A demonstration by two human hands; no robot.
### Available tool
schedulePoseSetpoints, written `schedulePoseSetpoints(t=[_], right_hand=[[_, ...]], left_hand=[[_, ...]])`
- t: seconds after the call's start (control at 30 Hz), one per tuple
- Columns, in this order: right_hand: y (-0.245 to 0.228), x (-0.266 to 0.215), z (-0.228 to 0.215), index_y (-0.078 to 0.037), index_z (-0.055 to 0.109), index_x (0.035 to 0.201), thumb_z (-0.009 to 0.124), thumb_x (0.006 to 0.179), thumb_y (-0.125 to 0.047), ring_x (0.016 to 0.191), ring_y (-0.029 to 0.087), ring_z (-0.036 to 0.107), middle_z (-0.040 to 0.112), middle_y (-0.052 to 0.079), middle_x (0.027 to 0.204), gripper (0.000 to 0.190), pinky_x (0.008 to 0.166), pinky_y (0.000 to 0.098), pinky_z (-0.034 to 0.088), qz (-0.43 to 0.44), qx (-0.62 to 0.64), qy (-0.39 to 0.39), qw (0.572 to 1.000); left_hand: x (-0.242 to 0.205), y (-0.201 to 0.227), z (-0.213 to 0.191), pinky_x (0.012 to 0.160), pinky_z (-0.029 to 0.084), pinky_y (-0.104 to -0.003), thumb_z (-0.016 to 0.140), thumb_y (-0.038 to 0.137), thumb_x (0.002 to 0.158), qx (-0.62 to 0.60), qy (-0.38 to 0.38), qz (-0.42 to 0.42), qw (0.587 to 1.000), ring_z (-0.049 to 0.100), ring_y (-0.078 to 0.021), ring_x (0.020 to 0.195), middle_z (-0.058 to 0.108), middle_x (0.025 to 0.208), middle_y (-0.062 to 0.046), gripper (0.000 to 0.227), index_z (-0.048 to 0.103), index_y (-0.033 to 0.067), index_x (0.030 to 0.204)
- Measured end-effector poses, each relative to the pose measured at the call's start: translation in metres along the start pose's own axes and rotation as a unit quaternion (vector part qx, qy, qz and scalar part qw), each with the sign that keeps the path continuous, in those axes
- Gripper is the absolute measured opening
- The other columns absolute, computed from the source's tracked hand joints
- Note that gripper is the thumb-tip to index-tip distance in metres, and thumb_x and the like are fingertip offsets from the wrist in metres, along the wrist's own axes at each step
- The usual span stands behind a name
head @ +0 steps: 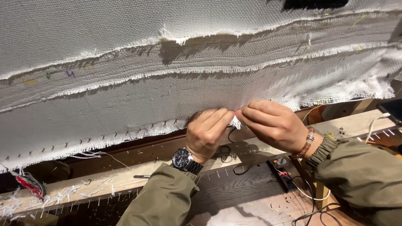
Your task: The person is pulling a tufted rug canvas taut and securing it onto the tacks of a wooden frame to prepare it for further work or finishing.
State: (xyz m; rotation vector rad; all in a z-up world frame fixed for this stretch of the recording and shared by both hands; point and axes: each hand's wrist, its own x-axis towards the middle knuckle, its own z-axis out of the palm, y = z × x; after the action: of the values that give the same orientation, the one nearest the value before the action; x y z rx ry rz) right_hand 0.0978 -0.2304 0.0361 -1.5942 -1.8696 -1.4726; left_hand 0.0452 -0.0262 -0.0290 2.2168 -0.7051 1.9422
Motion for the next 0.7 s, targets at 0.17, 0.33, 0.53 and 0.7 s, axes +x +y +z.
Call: schedulePoseSetpoints(t=[0.17,0.33,0.53,0.7], right_hand=[[0.004,-0.001,-0.001,0.001,0.077,0.095,0.063,0.097,-0.001,0.092,0.029,0.072,0.075,0.014,0.098,0.014,0.090,0.0417,0.061,-0.011,0.002,-0.010,1.000],[0.006,0.000,-0.004,0.001,0.077,0.095,0.063,0.098,-0.002,0.092,0.029,0.072,0.075,0.015,0.097,0.015,0.090,0.0416,0.061,-0.020,-0.001,-0.023,1.000],[0.010,-0.004,-0.001,0.001,0.075,0.097,0.055,0.104,-0.007,0.098,0.031,0.071,0.073,0.014,0.102,0.023,0.092,0.0437,0.060,-0.014,0.005,-0.043,0.999],[0.010,-0.007,0.005,0.002,0.075,0.098,0.053,0.105,-0.007,0.100,0.033,0.071,0.074,0.016,0.104,0.025,0.093,0.0448,0.060,-0.017,0.011,-0.048,0.999]], left_hand=[[0.002,-0.001,-0.002,0.080,0.060,-0.032,0.067,0.015,0.103,0.004,-0.005,0.009,1.000,0.072,-0.0194,0.087,0.075,0.094,-0.002,0.011,0.078,0.0153,0.101],[0.000,-0.004,0.001,0.079,0.060,-0.032,0.067,0.015,0.103,0.012,-0.003,0.020,1.000,0.072,-0.0188,0.087,0.075,0.094,-0.001,0.012,0.078,0.0148,0.102],[0.010,-0.003,-0.006,0.072,0.058,-0.029,0.070,0.016,0.102,0.055,0.000,0.054,0.997,0.070,-0.0177,0.084,0.075,0.092,-0.002,0.009,0.079,0.0136,0.100],[0.012,-0.003,-0.013,0.069,0.056,-0.026,0.069,0.017,0.102,0.082,-0.034,0.077,0.993,0.069,-0.0157,0.084,0.072,0.091,0.000,0.009,0.077,0.0156,0.101]])
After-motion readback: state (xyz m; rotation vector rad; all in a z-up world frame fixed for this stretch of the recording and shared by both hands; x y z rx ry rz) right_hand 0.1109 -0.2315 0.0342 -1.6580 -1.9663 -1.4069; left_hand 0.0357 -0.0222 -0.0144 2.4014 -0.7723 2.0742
